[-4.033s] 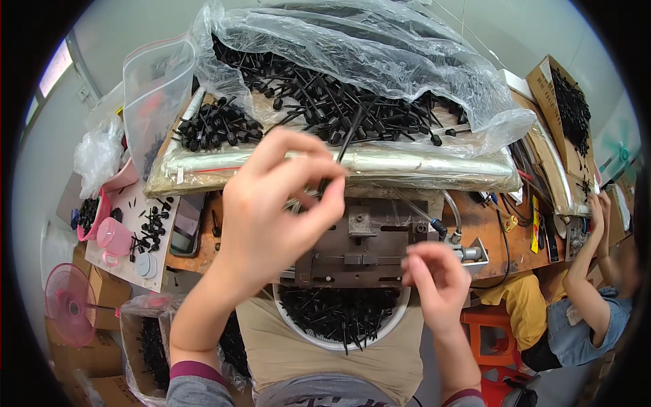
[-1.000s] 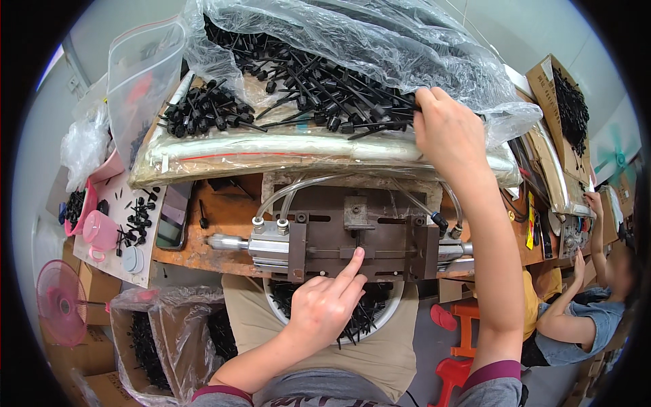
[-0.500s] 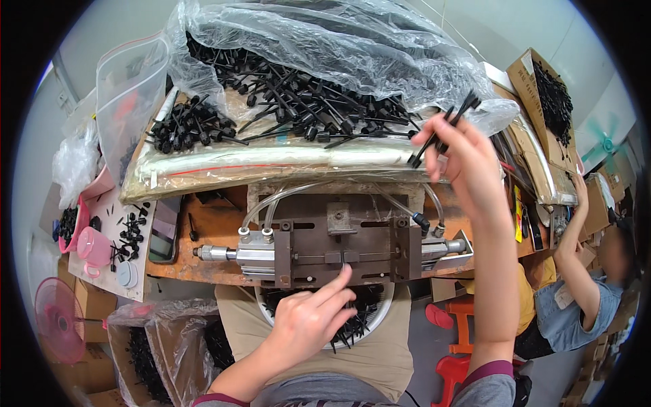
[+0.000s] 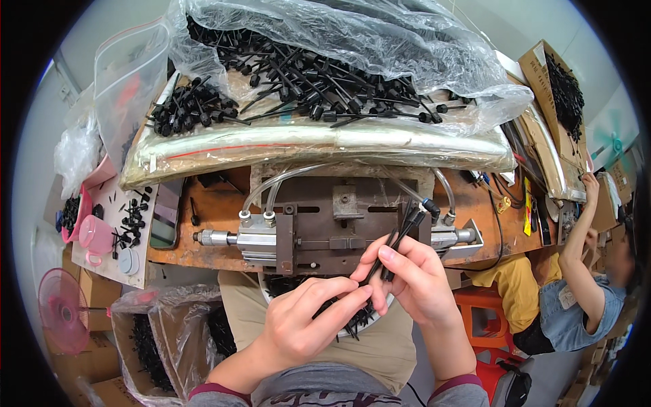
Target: Assemble small black plastic components using a pneumatic clamping machine.
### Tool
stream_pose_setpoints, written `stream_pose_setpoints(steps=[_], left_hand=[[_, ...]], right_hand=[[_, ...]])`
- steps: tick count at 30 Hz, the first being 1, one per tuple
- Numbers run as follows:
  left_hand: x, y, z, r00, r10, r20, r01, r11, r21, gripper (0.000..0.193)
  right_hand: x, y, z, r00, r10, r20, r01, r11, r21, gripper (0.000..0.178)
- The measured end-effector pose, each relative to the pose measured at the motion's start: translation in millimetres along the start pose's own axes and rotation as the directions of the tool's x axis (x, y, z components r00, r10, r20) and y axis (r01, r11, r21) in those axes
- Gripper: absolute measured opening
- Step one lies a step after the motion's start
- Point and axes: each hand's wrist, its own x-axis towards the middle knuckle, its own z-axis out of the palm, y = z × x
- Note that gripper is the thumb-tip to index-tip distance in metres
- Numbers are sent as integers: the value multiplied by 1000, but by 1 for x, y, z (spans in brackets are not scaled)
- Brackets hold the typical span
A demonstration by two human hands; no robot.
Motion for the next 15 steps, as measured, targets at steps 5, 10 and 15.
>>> stream_pose_setpoints(steps=[5, 10, 15], left_hand=[[-8, -2, -2, 997, -24, 69, 26, 999, -34, 29], [-19, -14, 16, 988, -87, 124, 69, 987, 145, 28], [-17, -17, 29, 972, -113, 208, 33, 935, 353, 25]], right_hand=[[-6, 10, 0, 971, -187, -153, 147, 960, -239, 26], [-10, 14, -5, 851, -475, -224, 333, 818, -469, 21], [-14, 16, -6, 754, -645, -126, 400, 603, -690, 21]])
